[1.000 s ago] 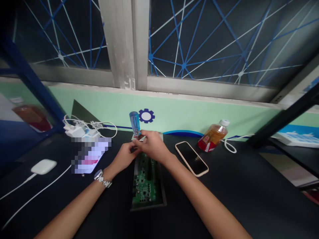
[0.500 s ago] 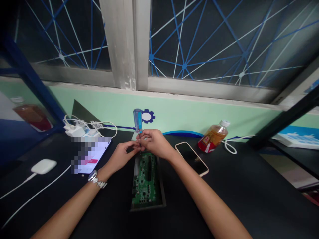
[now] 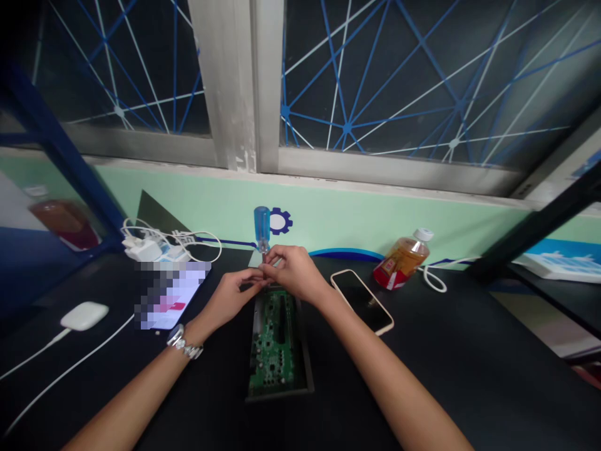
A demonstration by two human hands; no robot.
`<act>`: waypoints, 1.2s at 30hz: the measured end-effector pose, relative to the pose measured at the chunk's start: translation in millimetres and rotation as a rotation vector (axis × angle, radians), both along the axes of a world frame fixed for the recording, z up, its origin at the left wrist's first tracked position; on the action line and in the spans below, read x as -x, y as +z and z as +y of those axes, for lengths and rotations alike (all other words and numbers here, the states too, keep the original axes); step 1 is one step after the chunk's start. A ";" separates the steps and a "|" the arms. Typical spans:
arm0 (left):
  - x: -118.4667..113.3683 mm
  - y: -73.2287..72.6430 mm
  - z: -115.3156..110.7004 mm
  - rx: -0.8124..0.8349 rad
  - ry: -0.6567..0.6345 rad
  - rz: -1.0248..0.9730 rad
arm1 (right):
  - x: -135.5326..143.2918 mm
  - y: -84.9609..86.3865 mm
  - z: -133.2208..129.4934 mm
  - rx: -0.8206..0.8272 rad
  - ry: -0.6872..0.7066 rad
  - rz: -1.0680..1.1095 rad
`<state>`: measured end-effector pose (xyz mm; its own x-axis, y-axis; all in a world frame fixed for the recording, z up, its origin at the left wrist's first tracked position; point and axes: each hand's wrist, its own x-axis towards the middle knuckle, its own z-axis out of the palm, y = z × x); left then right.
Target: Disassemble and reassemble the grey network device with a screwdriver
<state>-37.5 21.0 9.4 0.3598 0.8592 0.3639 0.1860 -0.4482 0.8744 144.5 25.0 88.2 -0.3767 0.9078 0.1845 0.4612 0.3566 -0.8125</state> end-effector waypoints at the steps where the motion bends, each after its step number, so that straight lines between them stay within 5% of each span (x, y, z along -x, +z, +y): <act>1: 1.8 0.9 0.1 0.003 0.006 0.005 | -0.8 0.6 0.2 0.019 0.019 0.008; 11: 2.6 2.4 -0.8 -0.076 0.080 0.052 | -0.1 -7.5 -2.9 -0.214 0.008 -0.296; 17: 9.9 9.1 -3.1 -0.123 0.097 0.099 | 0.6 -8.1 -2.9 -0.221 0.056 -0.206; 24: 17.1 19.1 -5.2 -0.167 0.146 0.129 | -20.4 -13.8 -15.8 0.029 0.000 0.271; 29: 14.6 17.2 -13.4 -0.130 0.096 0.157 | -47.9 -44.0 -47.3 0.249 -0.119 0.675; 36: 13.7 11.5 -30.3 -0.077 0.003 0.185 | -59.4 -78.7 -70.1 0.416 -0.295 0.929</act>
